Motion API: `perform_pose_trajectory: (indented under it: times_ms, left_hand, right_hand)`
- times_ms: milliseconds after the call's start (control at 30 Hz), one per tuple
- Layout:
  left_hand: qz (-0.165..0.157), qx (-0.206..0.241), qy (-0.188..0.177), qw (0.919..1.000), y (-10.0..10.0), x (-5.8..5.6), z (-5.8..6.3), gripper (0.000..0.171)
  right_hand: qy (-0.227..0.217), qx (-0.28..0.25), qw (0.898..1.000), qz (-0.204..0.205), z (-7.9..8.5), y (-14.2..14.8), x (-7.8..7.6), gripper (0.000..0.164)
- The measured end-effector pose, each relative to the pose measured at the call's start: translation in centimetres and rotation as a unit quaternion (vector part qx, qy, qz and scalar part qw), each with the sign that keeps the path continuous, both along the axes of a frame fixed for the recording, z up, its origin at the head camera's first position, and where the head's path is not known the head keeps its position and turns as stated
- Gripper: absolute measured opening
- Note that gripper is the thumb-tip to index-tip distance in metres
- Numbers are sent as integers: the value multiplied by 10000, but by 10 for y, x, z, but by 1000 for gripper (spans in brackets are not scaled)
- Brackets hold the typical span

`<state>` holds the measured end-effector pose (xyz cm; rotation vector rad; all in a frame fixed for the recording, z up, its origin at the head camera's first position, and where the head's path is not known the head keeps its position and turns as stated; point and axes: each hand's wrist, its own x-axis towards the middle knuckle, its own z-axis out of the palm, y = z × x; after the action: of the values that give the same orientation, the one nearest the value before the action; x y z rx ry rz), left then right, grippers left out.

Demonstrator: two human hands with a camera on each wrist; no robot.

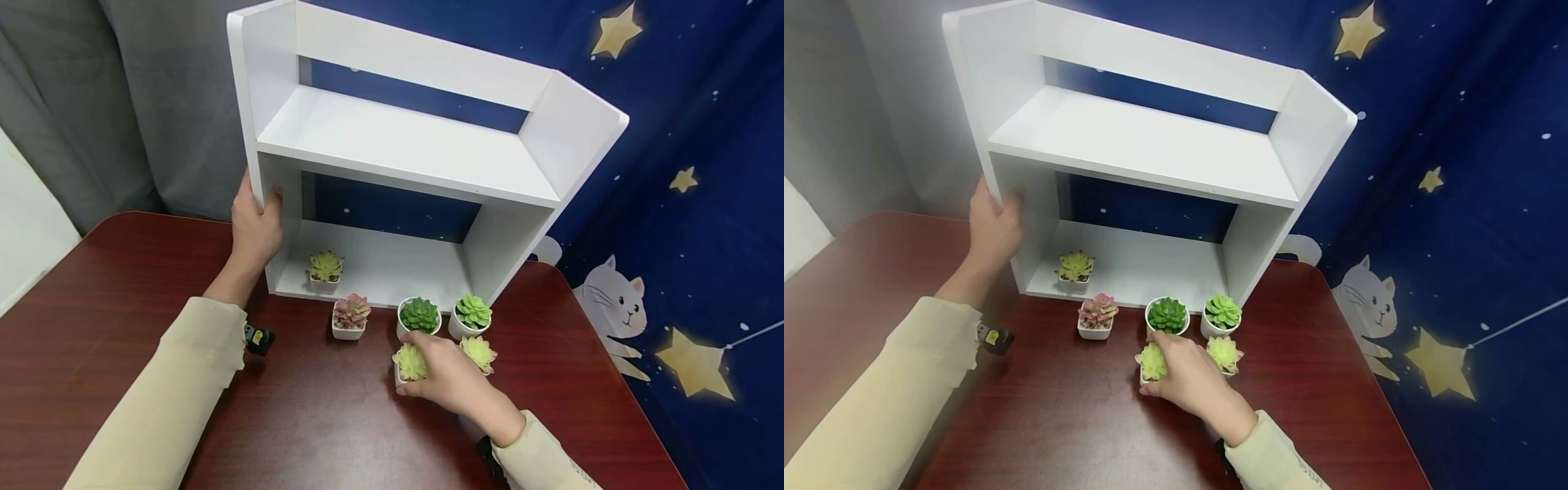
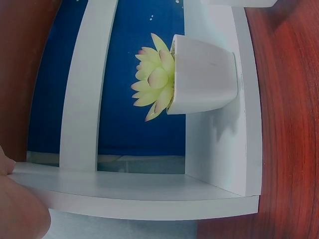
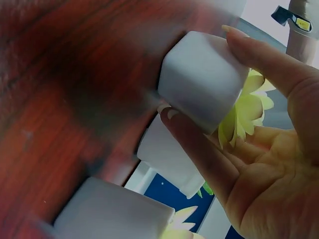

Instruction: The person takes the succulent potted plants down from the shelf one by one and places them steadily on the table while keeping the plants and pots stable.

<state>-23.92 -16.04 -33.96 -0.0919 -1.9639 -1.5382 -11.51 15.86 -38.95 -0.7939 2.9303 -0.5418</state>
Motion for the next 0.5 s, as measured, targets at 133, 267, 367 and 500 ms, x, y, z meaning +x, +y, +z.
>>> perform_pose_trajectory:
  times_ms: [133,267,367,500]
  left_hand:
    - [6,18,-19,10000,0,0,0,46]
    - [14,7,-25,10000,0,-1,-1,46]
    - [54,0,-45,10000,-1,-1,-1,46]
    - [76,-11,-53,10000,-1,-1,-1,46]
  right_hand:
    - [51,-141,9998,-134,-4,1,2,71]
    - [115,-294,9987,-411,-8,0,7,72]
    - [152,-429,9969,-644,-12,0,10,68]
    - [226,-631,9945,-810,-17,1,13,60]
